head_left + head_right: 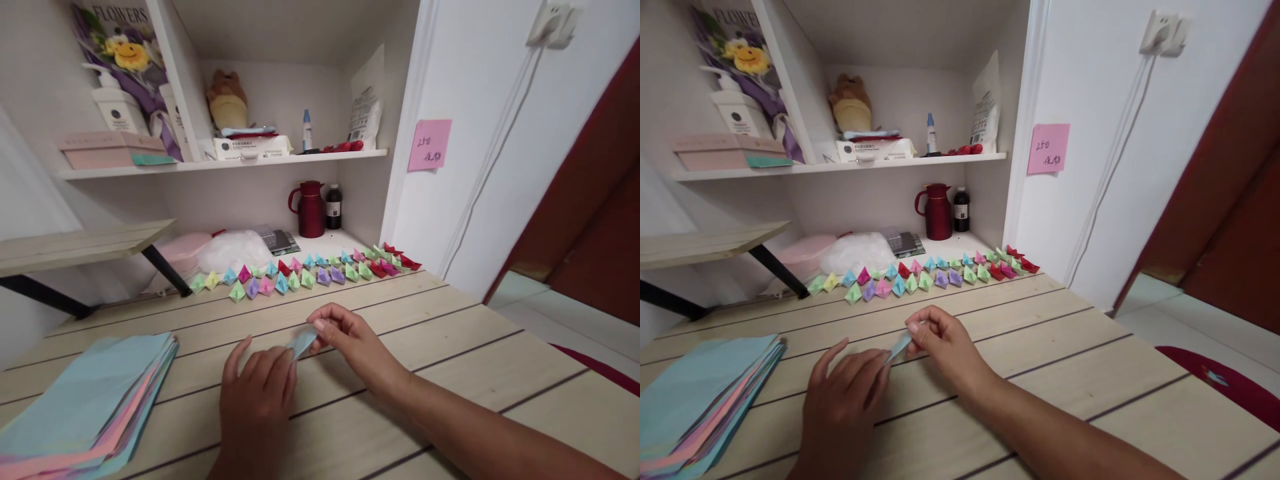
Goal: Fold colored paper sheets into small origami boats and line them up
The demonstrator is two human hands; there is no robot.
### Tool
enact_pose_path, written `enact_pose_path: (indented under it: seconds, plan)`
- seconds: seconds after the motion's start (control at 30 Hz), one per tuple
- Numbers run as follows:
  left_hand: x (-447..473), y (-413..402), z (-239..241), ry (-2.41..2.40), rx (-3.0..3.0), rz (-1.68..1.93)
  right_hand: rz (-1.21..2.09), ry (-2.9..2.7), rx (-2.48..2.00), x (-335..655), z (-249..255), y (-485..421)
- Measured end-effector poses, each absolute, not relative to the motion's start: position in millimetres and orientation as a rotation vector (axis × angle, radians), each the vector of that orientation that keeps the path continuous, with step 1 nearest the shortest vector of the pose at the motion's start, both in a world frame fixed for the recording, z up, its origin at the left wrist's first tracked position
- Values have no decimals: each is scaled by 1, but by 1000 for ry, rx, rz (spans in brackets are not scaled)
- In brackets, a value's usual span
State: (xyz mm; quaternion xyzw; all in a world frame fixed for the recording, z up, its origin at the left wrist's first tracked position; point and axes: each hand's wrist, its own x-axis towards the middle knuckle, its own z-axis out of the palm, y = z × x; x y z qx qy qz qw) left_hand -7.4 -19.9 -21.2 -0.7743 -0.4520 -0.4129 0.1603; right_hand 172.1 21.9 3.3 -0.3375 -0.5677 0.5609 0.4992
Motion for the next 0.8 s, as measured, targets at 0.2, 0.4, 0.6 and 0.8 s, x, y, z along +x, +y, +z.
enact_pose_path:
  seconds: [0.2, 0.4, 0.6, 0.8]
  plan:
    - [-12, -20, -12, -2354, -2188, -1965, 1287, -1516, -835, 185, 10, 21]
    - [-4, -19, -11, -2446, -2262, -2169, 1820, -1204, -730, 169, -4, 16]
    - [-13, -20, -17, -2141, -2503, -1755, 1746, -1285, -967, 183, -12, 36]
    - [-25, -14, -20, -1190, -2426, -1125, 1439, -1757, -1237, 209, -14, 58]
